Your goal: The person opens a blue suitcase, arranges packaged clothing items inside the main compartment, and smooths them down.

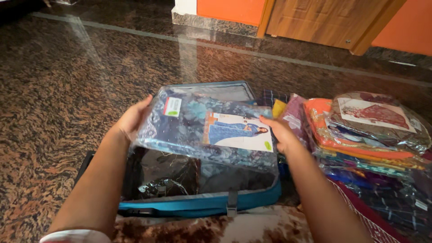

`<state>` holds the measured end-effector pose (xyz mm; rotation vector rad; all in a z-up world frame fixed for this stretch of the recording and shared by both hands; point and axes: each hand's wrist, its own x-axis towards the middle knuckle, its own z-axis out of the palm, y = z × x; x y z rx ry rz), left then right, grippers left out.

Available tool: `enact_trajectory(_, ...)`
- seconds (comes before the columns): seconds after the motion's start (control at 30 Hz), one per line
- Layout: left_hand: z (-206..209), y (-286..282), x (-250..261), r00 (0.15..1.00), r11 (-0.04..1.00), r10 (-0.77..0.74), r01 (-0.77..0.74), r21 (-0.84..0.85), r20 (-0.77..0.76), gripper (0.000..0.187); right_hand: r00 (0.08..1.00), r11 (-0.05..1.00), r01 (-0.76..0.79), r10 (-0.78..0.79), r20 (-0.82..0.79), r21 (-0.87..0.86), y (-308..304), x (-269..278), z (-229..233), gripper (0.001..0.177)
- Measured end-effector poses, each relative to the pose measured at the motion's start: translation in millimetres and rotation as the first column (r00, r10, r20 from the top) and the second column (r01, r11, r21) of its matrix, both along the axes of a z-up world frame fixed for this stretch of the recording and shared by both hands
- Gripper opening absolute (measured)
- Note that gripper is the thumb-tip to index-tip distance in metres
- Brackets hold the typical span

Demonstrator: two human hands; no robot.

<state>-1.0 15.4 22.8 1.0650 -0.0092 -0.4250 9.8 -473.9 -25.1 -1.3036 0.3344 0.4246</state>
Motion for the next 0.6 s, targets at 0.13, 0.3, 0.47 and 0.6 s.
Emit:
enact_trajectory(0.13,9,-4,-3,0.998,0.977,0.035,-0.047,-0.208,-0.061,0.083,0.998,0.993,0.032,-0.026,-0.059,0.116,0,-9,-15,0.043)
enact_trajectory(0.3,14,-19,-24,0.993,0.948,0.110,-0.092,-0.304,0.042,0.095,0.993,0.978,0.082,-0.065,-0.095,0.191,-1,-24,-18,0.042)
enact_trajectory(0.47,3,-87,-36,0.977,0.796,0.180,-0.077,-0.600,0.115,0.082,0.961,0.902,0.254,-0.275,0.013,0.348,32,-60,4,0.040)
enact_trajectory(0.6,-9,-132,-34,0.936,0.652,0.341,-0.166,-0.740,0.091,0.080,0.730,0.753,0.501,-0.633,0.259,0.427,90,-104,20,0.046)
